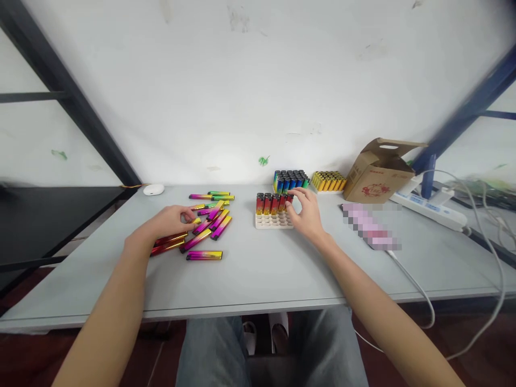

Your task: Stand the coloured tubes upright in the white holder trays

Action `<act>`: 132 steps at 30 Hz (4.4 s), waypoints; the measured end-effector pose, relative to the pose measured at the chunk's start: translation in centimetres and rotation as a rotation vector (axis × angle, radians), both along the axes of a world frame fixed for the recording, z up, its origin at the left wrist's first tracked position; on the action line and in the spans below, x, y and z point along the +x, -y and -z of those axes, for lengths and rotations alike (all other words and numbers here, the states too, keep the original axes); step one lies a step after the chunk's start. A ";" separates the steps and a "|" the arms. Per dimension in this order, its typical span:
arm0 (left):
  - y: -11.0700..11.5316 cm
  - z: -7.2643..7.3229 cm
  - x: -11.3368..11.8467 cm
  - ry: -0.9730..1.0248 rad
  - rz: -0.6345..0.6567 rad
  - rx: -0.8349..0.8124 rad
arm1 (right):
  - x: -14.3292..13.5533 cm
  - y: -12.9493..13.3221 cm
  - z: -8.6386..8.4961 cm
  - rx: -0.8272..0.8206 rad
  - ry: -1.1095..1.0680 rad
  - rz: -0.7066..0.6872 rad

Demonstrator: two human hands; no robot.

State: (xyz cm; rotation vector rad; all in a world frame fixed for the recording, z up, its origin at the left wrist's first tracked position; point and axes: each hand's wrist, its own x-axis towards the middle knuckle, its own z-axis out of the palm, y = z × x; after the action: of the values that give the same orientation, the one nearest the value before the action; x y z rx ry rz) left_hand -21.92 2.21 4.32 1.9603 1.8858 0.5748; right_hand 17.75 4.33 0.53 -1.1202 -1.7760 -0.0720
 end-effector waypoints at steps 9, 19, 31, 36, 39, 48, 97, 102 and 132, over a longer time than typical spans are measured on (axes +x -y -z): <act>0.0 0.0 0.7 0.095 -0.090 0.200 | -0.1 0.0 0.0 0.007 0.028 0.012; -0.5 -0.8 11.6 1.060 -0.119 0.282 | -1.4 1.8 -1.0 0.036 0.102 -0.194; 1.1 1.1 20.5 1.262 0.172 0.071 | -2.5 2.7 -1.3 -0.048 -0.142 -0.284; 1.4 1.9 19.9 1.198 0.371 -0.158 | -2.3 2.3 -1.1 -0.075 -0.263 -0.328; 1.9 1.9 19.9 1.207 0.447 -0.310 | -2.1 2.0 -1.0 -0.082 -0.292 -0.335; 2.2 1.2 19.3 1.422 0.430 -0.586 | -0.3 0.7 -1.4 -0.070 -0.349 -0.154; 3.1 0.9 20.1 1.364 0.470 -0.516 | -0.5 0.7 -0.4 -0.122 -0.189 -0.145; 3.1 1.1 20.2 1.364 0.474 -0.507 | -0.6 0.7 -0.4 -0.124 -0.185 -0.128; 2.2 3.5 20.6 1.167 0.638 -0.354 | -2.0 2.6 -1.8 0.065 -0.076 -0.299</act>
State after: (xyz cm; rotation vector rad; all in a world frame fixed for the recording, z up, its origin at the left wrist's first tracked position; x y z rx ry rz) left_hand -1.33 -0.02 0.83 1.3362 0.5582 0.8306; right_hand 15.79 1.75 2.36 -0.7920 -1.8397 0.0916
